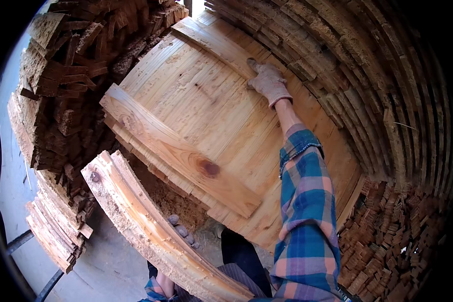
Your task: The person repeatedly picks up bundles of wooden planks from a large pile and stacks them onto a growing stack. They handle the wood by hand, wearing gloves, and arrange the planks in a neat, organized manner within a workshop environment.
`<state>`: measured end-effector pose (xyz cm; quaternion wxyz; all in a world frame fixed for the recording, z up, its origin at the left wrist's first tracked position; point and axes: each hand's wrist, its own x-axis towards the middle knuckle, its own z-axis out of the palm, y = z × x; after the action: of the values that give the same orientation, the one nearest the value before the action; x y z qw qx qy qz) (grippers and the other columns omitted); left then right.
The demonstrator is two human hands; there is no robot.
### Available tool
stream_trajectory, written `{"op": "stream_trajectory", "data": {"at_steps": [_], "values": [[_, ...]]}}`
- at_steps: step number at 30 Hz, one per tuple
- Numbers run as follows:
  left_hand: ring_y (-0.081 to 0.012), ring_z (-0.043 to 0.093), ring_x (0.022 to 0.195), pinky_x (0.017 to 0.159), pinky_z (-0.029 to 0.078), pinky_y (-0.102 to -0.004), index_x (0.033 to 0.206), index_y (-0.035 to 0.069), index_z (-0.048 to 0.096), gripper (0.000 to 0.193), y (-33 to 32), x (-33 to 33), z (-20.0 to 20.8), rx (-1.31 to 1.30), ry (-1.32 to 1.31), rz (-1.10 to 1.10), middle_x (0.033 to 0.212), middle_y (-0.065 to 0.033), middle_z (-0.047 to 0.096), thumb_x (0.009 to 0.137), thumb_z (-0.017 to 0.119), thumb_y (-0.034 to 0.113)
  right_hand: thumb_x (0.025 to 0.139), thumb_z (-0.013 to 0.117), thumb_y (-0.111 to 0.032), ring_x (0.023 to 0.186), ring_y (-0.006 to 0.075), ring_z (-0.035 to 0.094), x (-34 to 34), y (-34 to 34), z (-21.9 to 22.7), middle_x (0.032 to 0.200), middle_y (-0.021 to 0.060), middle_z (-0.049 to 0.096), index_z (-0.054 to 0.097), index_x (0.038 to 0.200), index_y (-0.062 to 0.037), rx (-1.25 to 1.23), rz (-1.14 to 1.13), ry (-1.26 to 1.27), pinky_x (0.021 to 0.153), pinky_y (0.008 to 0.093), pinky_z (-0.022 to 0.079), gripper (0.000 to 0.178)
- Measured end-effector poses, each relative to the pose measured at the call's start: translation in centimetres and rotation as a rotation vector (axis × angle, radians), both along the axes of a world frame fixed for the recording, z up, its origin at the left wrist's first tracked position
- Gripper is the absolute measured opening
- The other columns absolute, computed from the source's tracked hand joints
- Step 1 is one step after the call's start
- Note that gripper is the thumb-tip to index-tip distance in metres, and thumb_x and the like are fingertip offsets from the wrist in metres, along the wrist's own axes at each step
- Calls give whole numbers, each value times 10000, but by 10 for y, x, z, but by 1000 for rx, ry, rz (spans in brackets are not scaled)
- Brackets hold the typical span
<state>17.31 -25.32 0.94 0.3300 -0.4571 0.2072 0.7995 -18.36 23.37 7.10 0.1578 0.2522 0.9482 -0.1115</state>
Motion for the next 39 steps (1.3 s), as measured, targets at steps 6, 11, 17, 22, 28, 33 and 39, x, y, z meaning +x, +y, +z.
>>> {"op": "stream_trajectory", "data": {"at_steps": [6, 11, 17, 22, 28, 33, 39], "values": [[-308, 475, 1213, 1027, 399, -471, 1425, 150, 340, 611, -5, -33, -1, 34, 39, -59, 1370, -108, 467, 949, 372, 533, 820, 664, -376, 1310, 319, 389, 1, -42, 36, 1468, 126, 345, 326, 1434, -313, 238, -40, -92, 1076, 477, 322, 704], [-307, 460, 1232, 1033, 393, -468, 1429, 151, 334, 621, 4, -128, 27, 146, 223, -164, 1386, -104, 453, 947, 367, 542, 715, 776, -394, 1191, 240, 517, 150, -162, 64, 1350, 146, 496, 366, 1418, -93, -1420, -284, 330, 959, 314, 467, 868], [-252, 548, 1123, 929, 495, -371, 1407, 89, 351, 615, 107, -279, 121, -147, 645, -451, 1335, -120, 478, 965, 356, 517, 869, 574, -235, 881, 174, 598, 205, -207, 99, 1071, 92, 612, 343, 1409, -5, -1312, -251, 731, 774, 257, 491, 631], [-306, 581, 1062, 913, 476, -347, 1384, 26, 374, 751, 179, -342, 112, -895, 1600, -912, 1340, -235, 471, 852, 589, 510, 925, 563, -220, 901, 171, 611, 161, -143, -9, 1000, 136, 648, 461, 1290, 73, -771, -575, 904, 772, 254, 491, 480], [-425, 565, 1070, 889, 466, -426, 1427, 39, 265, 929, 230, -283, 128, -1377, 1425, -1276, 1236, -295, 522, 730, 752, 415, 954, 522, -194, 976, 286, 625, 152, -114, -14, 1051, 280, 614, 296, 1330, 121, -1845, -1039, 1042, 827, 296, 521, 539], [-446, 628, 879, 705, 485, -461, 1466, 99, 208, 916, 213, -289, 108, -1314, 1515, -1128, 979, -314, 630, 779, 699, 455, 780, 727, -97, 895, 258, 656, 219, -94, 49, 1119, 236, 618, 231, 1423, 62, -1191, -766, 622, 838, 290, 526, 828], [-443, 552, 1097, 847, 463, -434, 1485, 147, 182, 931, 206, -298, 94, -1337, 1491, -1174, 1232, -310, 532, 780, 706, 456, 662, 740, -149, 980, 282, 573, 431, 20, 73, 1091, 199, 539, 309, 1455, -206, -191, -409, 83, 880, 410, 492, 904]]}}
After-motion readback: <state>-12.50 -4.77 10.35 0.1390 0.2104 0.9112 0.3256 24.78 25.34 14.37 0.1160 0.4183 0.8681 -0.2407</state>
